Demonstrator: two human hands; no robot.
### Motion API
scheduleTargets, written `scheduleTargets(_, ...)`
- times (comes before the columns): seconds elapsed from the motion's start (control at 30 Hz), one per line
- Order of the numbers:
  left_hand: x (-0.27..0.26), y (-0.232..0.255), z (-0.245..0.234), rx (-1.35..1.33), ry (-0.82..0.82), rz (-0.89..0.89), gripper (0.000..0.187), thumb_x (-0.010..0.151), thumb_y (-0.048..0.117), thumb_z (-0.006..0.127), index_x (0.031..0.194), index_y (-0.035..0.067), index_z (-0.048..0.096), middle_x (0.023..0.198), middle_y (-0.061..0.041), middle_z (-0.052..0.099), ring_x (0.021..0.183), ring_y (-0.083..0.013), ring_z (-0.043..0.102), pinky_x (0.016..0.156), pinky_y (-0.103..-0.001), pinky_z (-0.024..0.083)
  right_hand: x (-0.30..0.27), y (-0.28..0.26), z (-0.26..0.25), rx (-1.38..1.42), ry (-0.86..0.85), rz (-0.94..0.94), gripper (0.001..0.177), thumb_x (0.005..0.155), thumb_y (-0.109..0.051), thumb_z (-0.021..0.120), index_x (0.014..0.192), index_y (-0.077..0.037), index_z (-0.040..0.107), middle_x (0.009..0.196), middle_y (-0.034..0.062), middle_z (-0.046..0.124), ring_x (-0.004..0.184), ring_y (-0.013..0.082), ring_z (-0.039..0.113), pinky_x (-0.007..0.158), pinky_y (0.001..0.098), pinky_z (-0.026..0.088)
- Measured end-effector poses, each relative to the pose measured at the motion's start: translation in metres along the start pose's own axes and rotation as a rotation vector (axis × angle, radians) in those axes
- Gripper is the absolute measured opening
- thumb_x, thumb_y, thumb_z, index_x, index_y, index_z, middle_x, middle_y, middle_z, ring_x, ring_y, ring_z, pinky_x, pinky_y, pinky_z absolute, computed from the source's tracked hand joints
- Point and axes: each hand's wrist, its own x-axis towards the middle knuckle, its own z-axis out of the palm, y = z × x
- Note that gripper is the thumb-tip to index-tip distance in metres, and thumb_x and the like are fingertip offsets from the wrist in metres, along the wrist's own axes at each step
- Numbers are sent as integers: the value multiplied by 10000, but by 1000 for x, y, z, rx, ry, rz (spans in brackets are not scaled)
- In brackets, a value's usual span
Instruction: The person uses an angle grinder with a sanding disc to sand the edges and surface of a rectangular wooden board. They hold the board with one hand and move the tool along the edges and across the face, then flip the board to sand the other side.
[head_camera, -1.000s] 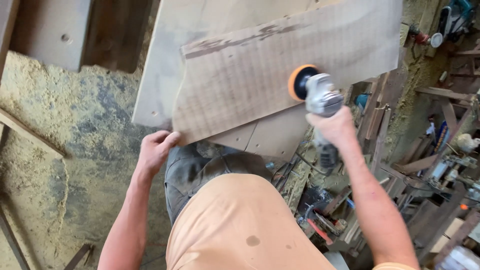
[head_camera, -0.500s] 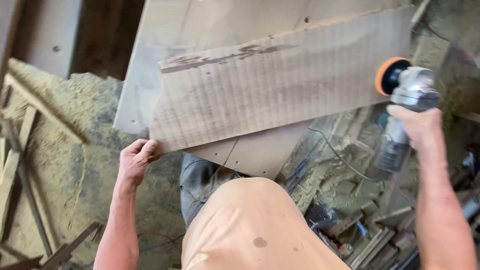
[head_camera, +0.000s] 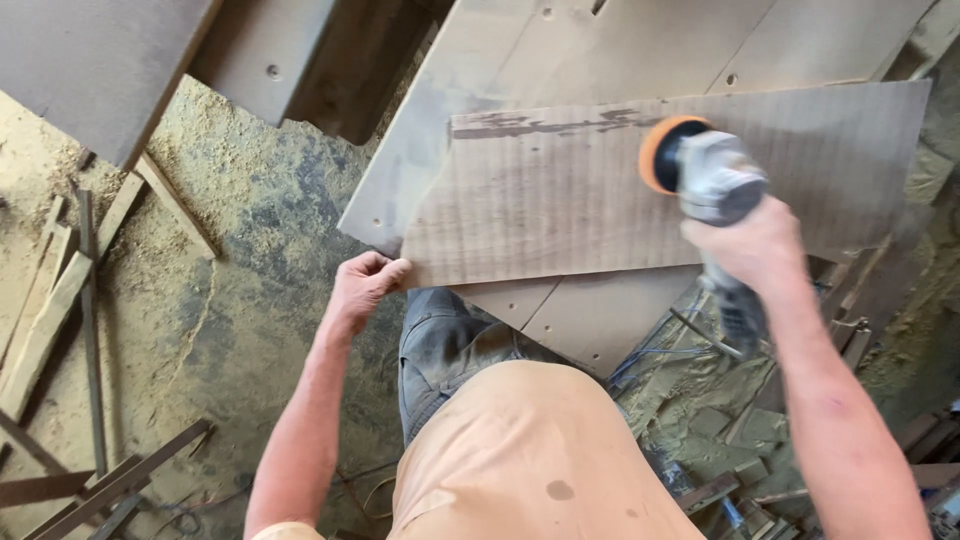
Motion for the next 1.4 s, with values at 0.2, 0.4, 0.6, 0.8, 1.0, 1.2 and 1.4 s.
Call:
scheduleTargets(0.2, 5, -16, 4, -152, 107, 46, 215, 822, 157, 907, 800, 36, 731, 638, -96, 694, 609, -117, 661, 637, -263, 583, -66, -103, 49, -87, -39, -251, 693, 595, -459, 882, 1168, -101, 730, 1132, 181, 748, 1125, 388, 681, 919, 546, 562)
scheduleTargets(0.4, -6, -24, 6, 303, 248, 176, 301, 802, 474, 897, 779, 228, 726, 641, 0, 685, 638, -145, 668, 669, -304, 515, -112, -161, 102, -196, -68, -441, 517, 650, -422, 782, 1055, -105, 727, 957, 164, 775, 1006, 362, 744, 815, 495, 601)
scheduleTargets(0.6, -34, -78, -6, 627, 344, 804, 289, 839, 411, 854, 825, 189, 670, 726, -20, 645, 724, -235, 681, 690, -347, 544, -119, -121, 132, -312, -156, -604, 658, 614, -490, 812, 1095, -65, 668, 997, 211, 763, 989, 405, 752, 835, 517, 598)
scheduleTargets(0.8, -47, -40, 27, 573, 250, 1080, 154, 843, 260, 837, 824, 213, 692, 698, 35, 630, 680, -205, 659, 661, -325, 549, -105, -52, 31, -11, -69, -229, 499, 637, -367, 748, 1034, -66, 769, 1005, 176, 784, 1053, 358, 739, 878, 497, 598)
scheduleTargets(1.0, -75, 49, 130, 542, -95, 1291, 209, 822, 212, 828, 993, 194, 709, 816, -27, 659, 749, -273, 679, 705, -394, 563, -17, 95, 26, 420, 135, 101, 688, 584, -420, 858, 1138, -30, 734, 1110, 164, 746, 1124, 339, 684, 892, 554, 566)
scheduleTargets(1.2, -123, 74, 264, 730, -763, 1442, 689, 842, 461, 752, 1459, 287, 499, 929, -101, 626, 817, -354, 665, 805, -481, 582, -7, 210, 93, 1511, -59, 67, 437, 824, -405, 746, 1057, -45, 663, 957, 133, 747, 818, 249, 750, 770, 459, 612)
scheduleTargets(1.4, -129, 41, 334, 592, -839, 1821, 535, 1099, 478, 325, 1512, 181, 492, 865, -111, 496, 676, -344, 597, 661, -441, 561, -12, 284, 133, 2067, -257, -71, 414, 901, -444, 691, 1047, -62, 629, 934, 87, 671, 882, 241, 684, 855, 432, 570)
